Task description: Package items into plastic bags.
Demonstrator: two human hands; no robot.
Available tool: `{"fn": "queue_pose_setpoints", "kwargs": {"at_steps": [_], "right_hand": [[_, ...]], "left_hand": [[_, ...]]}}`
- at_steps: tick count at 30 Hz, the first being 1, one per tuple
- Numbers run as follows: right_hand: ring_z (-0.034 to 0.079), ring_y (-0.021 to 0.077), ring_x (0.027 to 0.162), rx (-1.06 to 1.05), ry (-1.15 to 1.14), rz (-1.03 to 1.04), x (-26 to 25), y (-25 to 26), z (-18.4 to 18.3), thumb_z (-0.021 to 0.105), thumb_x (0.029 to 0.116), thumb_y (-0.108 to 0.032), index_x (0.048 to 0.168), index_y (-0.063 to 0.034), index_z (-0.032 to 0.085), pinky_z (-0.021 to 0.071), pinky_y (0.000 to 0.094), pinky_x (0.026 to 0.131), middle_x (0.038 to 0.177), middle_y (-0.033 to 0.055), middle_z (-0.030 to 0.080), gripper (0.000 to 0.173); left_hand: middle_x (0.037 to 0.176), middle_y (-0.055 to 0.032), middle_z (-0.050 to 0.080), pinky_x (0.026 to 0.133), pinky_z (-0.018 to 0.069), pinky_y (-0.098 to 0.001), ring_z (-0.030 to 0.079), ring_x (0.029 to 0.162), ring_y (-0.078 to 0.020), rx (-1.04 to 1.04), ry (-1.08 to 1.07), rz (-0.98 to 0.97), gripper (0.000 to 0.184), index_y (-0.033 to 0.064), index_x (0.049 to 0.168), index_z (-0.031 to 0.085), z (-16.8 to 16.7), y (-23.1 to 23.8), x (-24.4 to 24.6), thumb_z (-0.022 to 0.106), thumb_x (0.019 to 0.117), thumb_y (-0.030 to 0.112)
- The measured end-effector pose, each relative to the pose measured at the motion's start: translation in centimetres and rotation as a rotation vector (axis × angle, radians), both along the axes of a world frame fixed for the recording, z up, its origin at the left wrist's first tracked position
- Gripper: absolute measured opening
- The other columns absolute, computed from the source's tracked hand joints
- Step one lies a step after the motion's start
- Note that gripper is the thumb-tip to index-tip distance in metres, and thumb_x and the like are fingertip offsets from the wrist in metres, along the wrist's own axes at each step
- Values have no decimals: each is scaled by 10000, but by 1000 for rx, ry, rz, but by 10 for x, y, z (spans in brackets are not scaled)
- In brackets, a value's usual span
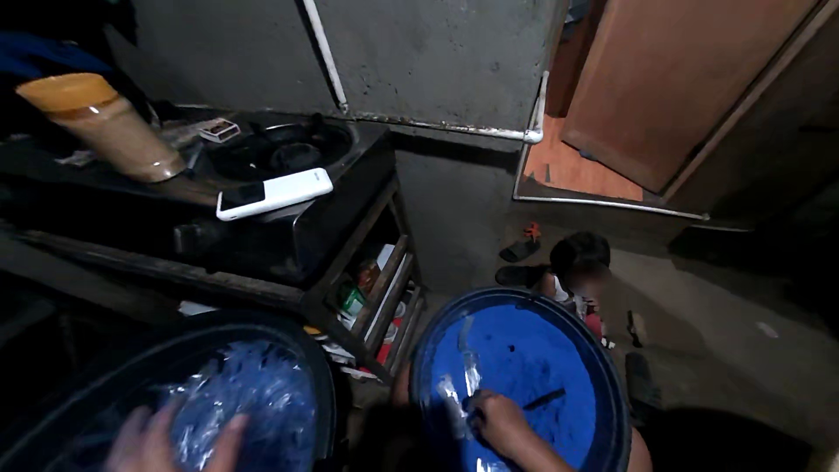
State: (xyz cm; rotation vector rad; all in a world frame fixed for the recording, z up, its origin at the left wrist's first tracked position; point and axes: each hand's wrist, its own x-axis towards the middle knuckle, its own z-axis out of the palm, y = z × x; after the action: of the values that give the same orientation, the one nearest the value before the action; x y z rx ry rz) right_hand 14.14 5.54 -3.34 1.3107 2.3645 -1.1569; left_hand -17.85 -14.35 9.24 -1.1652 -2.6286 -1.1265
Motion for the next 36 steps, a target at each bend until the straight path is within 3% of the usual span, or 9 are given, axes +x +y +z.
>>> {"fn": "queue_pose_setpoints", "kwargs": {"at_steps": [2,6,12,17,23,27,29,32,36], "right_hand": [[638,379,1173,-2,-106,35,-10,-5,2,618,982,-191,1225,-64,702,505,598,988,1299,188,644,287],[637,377,1180,-18,-173,13,-12,-9,1,609,989,-236,1234,-67,698,500,599,986,1296,178,653,311],[655,374,1158,-5,-268,-78,-25,-20,-5,571,1010,-402,1329,-107,638,520,600,956,1316,157,654,440],[665,372,1140,-27,-242,-81,-34,-19,-14,584,1007,-388,1324,-113,631,517,600,952,1222,172,694,423],[663,365,1127,-79,-119,-83,-35,-20,-25,642,976,-313,1273,-91,673,509,597,966,1208,177,693,372],[610,336,1226,-43,-25,-62,-34,-19,-19,628,977,-237,1246,-69,709,490,539,1037,1318,161,637,327],[569,333,1275,-14,106,-44,-27,-16,-8,647,952,-216,1177,-41,730,460,509,1081,1292,157,659,297],[605,354,1199,20,211,58,-15,-6,9,649,952,-220,1136,-20,731,453,516,1066,1168,194,691,284],[666,338,1079,19,218,86,11,18,25,602,1014,-259,1155,-7,706,495,529,1004,1094,200,705,307]], "left_hand": [[1599,-362,231,1187,301,-550,255,1494,-474,67,-66,-139,670,-62,1458,466,-2,17,24,650,963,351],[1548,-347,346,1098,410,-514,381,1430,-426,177,-112,-320,609,-42,1362,576,-19,50,52,626,951,405],[1476,-226,508,1126,418,-375,489,1375,-265,250,-176,-450,489,76,1272,693,-56,77,77,653,947,440],[1438,-219,552,1101,434,-465,518,1343,-340,134,-190,-463,423,50,1238,705,-57,77,86,651,934,340],[1370,-223,605,1107,429,-493,552,1309,-352,183,-164,-495,377,43,1219,712,-81,74,81,647,944,292],[1437,-160,575,1137,425,-461,520,1362,-295,-3,-316,-666,379,67,1271,695,-78,79,87,698,923,218],[1486,-165,534,1195,333,-522,434,1434,-349,-88,-263,-842,449,92,1309,679,-87,93,94,725,893,254],[1559,-136,464,1206,219,-623,332,1494,-379,-379,-124,-1097,565,159,1427,596,-99,122,111,679,929,413],[1242,-214,677,1167,279,-626,593,1253,-381,-644,-225,-1258,395,13,1308,630,-91,162,130,540,1058,306]]}}
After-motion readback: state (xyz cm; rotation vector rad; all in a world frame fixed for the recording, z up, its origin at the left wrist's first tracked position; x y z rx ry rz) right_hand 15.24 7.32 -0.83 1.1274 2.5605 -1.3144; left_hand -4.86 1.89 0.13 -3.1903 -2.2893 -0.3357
